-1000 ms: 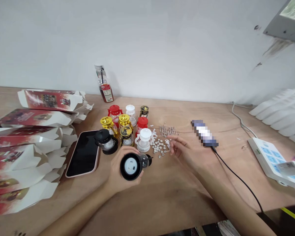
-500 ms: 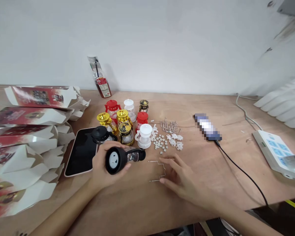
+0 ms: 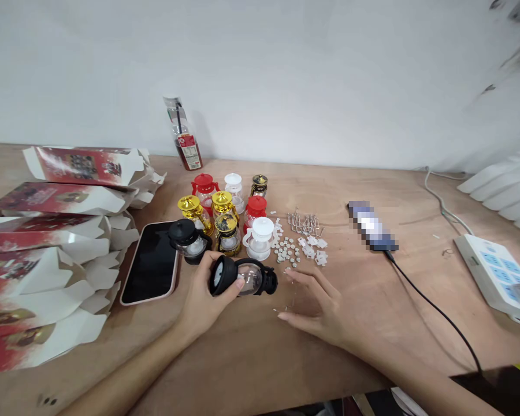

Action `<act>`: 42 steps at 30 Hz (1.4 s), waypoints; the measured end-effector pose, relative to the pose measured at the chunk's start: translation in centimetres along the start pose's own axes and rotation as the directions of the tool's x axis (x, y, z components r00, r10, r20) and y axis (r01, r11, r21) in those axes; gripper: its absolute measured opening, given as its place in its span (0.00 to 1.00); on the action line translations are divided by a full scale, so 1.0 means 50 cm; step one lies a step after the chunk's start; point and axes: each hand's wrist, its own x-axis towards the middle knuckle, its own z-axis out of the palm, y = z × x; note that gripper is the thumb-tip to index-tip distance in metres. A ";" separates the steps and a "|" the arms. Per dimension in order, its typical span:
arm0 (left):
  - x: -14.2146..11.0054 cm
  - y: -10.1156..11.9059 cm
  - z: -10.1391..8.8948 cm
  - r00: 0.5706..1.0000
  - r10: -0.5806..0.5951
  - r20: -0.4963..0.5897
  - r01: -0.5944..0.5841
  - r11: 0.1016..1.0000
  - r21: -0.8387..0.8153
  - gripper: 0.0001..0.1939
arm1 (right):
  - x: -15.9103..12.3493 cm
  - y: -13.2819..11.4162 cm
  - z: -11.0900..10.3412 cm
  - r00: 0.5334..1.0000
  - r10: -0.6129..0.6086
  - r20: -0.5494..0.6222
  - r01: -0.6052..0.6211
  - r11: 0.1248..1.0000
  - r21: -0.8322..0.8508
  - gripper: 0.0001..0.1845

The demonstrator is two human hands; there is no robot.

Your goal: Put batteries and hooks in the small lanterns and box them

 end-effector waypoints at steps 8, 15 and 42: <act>-0.001 0.006 0.020 0.976 -0.212 -0.049 0.196 0.955 -0.222 0.15 | 0.013 0.019 0.037 0.983 -0.172 -0.068 0.170 0.985 -0.034 0.29; -0.008 -0.018 0.024 0.971 -0.238 -0.029 0.210 0.900 -0.382 0.16 | 0.007 0.013 0.044 0.987 -0.140 -0.074 0.134 0.988 -0.070 0.30; -0.011 0.013 0.027 0.918 -0.316 0.240 0.396 0.709 -0.583 0.21 | 0.007 0.020 0.043 0.961 -0.242 -0.134 0.228 0.967 -0.112 0.32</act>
